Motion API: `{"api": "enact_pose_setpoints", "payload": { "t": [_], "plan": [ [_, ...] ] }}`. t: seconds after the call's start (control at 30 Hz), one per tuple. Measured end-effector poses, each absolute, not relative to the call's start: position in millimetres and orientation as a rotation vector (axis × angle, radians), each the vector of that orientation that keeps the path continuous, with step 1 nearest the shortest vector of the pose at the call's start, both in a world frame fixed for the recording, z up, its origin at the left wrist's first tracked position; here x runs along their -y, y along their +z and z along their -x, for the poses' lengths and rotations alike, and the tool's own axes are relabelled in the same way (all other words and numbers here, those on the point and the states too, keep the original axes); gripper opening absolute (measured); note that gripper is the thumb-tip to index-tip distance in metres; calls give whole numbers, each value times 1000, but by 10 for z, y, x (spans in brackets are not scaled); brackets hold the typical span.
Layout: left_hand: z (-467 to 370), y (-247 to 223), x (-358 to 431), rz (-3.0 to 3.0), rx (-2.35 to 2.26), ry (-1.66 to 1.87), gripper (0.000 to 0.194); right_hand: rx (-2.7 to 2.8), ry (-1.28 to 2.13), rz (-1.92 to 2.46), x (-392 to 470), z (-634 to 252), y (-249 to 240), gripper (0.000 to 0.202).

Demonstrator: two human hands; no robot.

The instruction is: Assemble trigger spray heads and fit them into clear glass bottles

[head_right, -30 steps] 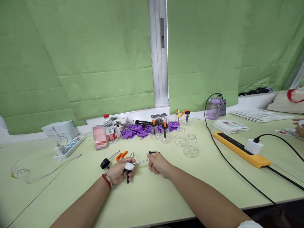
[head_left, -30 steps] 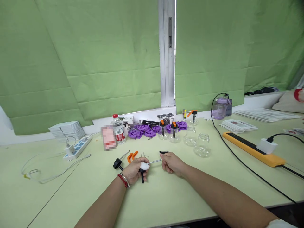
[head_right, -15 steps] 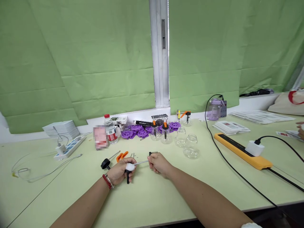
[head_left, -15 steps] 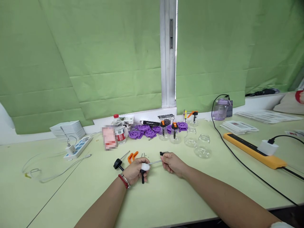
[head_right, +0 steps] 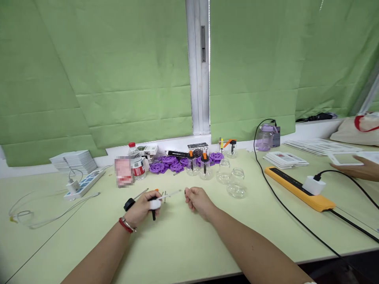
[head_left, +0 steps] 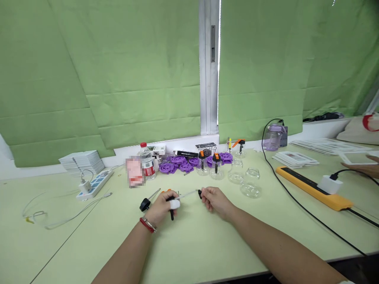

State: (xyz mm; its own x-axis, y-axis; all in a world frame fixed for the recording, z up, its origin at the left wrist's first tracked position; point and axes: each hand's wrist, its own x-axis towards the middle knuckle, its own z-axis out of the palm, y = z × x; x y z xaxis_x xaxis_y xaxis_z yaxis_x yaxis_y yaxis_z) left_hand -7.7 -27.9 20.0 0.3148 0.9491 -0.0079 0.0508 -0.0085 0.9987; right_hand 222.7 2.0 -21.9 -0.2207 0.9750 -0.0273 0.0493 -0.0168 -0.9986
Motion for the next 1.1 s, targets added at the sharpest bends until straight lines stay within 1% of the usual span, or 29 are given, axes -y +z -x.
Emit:
{"api": "enact_pose_setpoints", "payload": {
  "t": [0.07,0.1,0.13,0.17,0.2,0.27,0.33,0.47,0.57,0.7,0.77,0.8,0.83,0.87,0.9,0.97,1.0,1.03,1.07,1.1],
  "plan": [
    [326,298,200,-1359,-1100,1222,16,1387,1083,1222,-118,-2317,-227,31],
    [483,339,153,-1317,-1200,1398,16,1414,917,1266,-171,-2364,-235,24],
    [653,369,106,-1243,-1382,1551,16,1463,773,1305,-221,-2409,-244,17],
    [826,386,61,-1153,-1661,1608,16,1521,669,1342,-264,-2445,-254,11],
    [992,386,21,-1077,-1977,1540,16,1590,594,1369,-295,-2472,-264,7],
    [1273,343,-40,-1028,-2155,1405,12,1729,515,1408,-324,-2491,-280,7],
    [1450,258,-83,-1044,-2248,1237,8,1845,474,1436,-312,-2476,-286,8],
    [1524,81,-158,-1155,-2346,931,15,1987,410,1474,-248,-2433,-273,10],
    [1490,35,-189,-1262,-2373,778,19,2042,394,1482,-220,-2439,-258,12],
    [1375,157,-126,-1312,-2458,699,27,2064,411,1485,-215,-2454,-250,12],
    [1193,268,-47,-1385,-2543,743,33,2034,445,1473,-213,-2442,-257,11],
    [1057,317,1,-1544,-2598,860,35,2001,484,1458,-209,-2428,-263,10],
    [895,351,52,-1734,-2551,1005,38,1959,543,1438,-201,-2409,-271,10],
    [713,363,104,-1929,-2377,1130,39,1906,623,1412,-187,-2385,-279,11],
    [521,351,153,-2086,-2109,1189,39,1848,712,1382,-167,-2356,-288,11],
    [157,256,233,-2207,-1582,1108,43,1759,884,1306,-110,-2290,-298,12],
    [4,182,258,-2217,-1388,1014,49,1736,948,1268,-76,-2256,-300,12],
    [-121,101,273,-2204,-1269,935,53,1729,995,1228,-40,-2225,-300,11],
    [-216,20,276,-2178,-1198,883,52,1736,1024,1191,-9,-2197,-299,11],
    [-281,-51,272,-2145,-1168,859,45,1753,1050,1159,15,-2178,-298,10]
  ]
}}
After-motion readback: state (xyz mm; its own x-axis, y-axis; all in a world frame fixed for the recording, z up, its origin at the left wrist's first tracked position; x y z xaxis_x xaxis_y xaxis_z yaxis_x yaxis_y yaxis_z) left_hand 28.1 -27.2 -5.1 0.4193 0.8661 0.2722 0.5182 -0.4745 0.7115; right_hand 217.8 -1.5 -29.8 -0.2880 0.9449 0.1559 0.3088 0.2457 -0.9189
